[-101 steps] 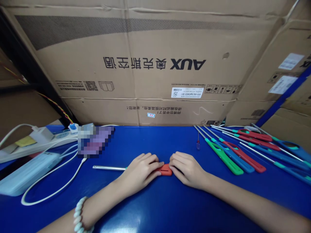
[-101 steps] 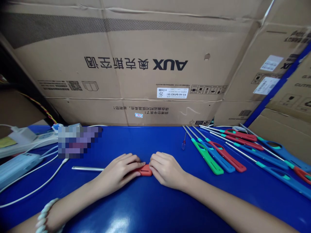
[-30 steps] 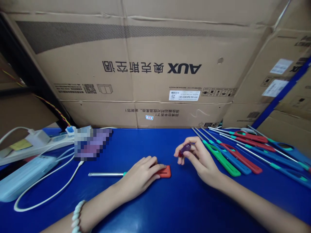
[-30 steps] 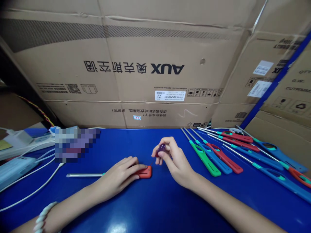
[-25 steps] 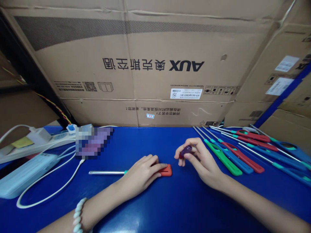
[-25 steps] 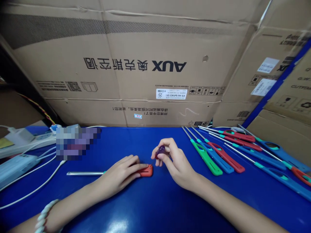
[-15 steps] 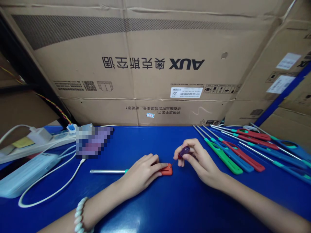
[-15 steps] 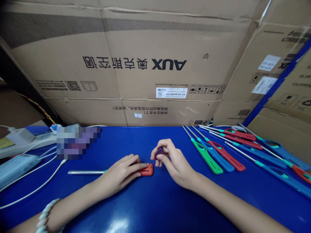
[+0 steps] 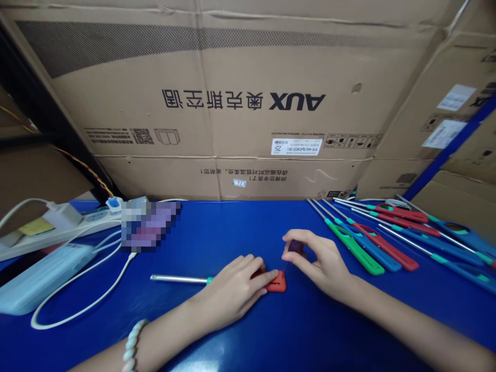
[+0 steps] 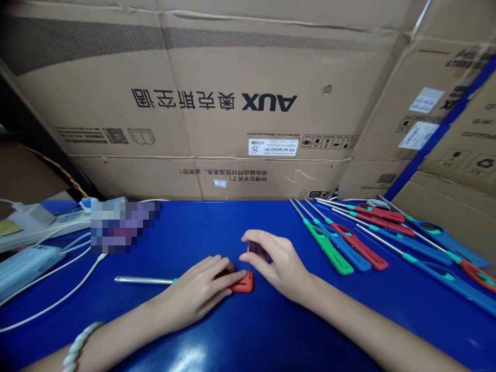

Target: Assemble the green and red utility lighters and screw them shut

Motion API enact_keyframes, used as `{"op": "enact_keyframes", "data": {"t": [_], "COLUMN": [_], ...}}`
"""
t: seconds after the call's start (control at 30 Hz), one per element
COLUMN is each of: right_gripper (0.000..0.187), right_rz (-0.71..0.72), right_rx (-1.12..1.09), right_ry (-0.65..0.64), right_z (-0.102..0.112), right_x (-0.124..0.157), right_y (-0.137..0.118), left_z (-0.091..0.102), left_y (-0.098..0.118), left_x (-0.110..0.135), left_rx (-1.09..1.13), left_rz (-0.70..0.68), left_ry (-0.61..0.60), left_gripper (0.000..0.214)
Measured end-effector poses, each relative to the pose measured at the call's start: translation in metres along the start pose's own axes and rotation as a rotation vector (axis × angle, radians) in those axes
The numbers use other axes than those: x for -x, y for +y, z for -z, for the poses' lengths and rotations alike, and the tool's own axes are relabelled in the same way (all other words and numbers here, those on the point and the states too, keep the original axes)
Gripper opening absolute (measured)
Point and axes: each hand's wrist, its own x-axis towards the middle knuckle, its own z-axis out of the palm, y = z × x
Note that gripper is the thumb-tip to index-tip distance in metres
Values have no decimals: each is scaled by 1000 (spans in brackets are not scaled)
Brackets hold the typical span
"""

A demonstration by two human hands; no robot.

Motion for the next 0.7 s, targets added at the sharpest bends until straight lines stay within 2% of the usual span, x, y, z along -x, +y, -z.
{"op": "enact_keyframes", "data": {"t": [0.07,0.13,0.3,0.4,0.47,0.53,0.7], "right_gripper": [13,15,30,25,21,21,29], "right_rz": [73,107,20,30,99,158,49], "right_rx": [123,173,8,16,107,176,-24], "right_ry": [17,-32,-224,-170,-107,-98,-262], "right_z": [4,10,23,19,16,17,25], "right_x": [-2,-7,-16,-13,-10,-10,-17], "right_y": [-1,-4,-12,-8,-6,-7,-19], "left_z": [3,5,7,6,5,4,0], "left_y": [2,3,4,4,4,3,1], "left_x": [0,0,-1,-2,-2,-2,-4], "left_rx": [-14,-23,-25,-14,3,20,72], "left_rz": [-2,-14,-41,-60,-67,-64,-57], "left_ry": [-19,-25,-31,-33,-29,-22,2], "left_gripper": [35,37,44,42,40,38,27]}}
